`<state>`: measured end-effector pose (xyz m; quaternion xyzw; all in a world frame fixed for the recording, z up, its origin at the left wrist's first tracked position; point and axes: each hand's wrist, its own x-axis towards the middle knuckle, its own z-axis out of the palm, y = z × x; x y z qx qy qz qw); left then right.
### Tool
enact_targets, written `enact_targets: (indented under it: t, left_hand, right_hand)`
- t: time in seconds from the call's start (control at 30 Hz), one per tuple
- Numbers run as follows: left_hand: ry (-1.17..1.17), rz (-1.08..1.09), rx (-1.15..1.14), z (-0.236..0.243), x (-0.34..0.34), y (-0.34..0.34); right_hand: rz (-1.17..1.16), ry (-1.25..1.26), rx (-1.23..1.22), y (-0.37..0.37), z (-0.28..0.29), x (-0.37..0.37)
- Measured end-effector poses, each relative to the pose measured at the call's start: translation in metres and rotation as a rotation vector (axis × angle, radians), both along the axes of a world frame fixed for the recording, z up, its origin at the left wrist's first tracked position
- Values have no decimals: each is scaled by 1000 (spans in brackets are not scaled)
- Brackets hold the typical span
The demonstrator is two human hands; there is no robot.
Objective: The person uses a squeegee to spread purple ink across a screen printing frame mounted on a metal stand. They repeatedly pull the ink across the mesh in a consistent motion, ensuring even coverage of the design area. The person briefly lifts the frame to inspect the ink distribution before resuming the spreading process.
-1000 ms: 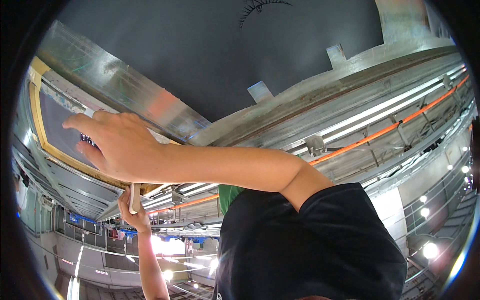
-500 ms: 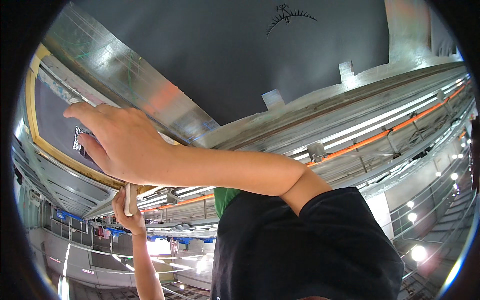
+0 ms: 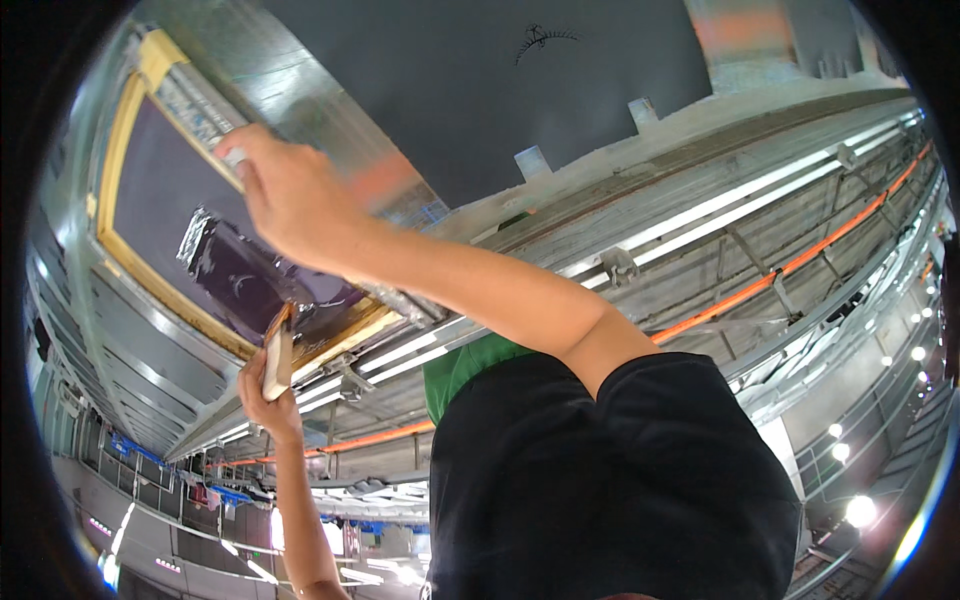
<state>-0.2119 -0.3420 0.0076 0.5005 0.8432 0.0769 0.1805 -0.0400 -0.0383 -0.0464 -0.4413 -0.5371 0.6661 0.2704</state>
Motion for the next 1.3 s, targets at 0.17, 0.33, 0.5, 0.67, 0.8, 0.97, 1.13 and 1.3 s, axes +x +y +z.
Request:
enact_targets:
  t: [0.17, 0.33, 0.5, 0.67, 0.8, 0.97, 1.13, 1.3]
  left_hand:
    - [9, 63, 105, -17, 15, -24]
    - [30, 3, 239, -26, 30, -24]
    - [3, -76, 303, -18, 12, -21]
    - [48, -99, 395, -25, -35, 22]
    - [-54, -125, 355, -2, -77, 86]
    - [-29, -133, 301, 1, -106, 136]
    - [50, -92, 351, -35, -62, 90]
    - [48, -166, 401, -35, -15, 21]
  right_hand:
    - [170, -350, 140, 2, 9, -5]
    - [-157, -332, 327, -5, -20, -20]
    - [-231, -416, 513, 1, -18, -17]
    - [-94, -577, 506, 4, -21, -24]
    - [242, -1002, 1064, -1, 27, -18]
    - [561, -583, 1213, -42, 65, -84]
    - [638, -599, 1052, -80, 23, -64]
    - [665, -540, 972, -141, 31, -9]
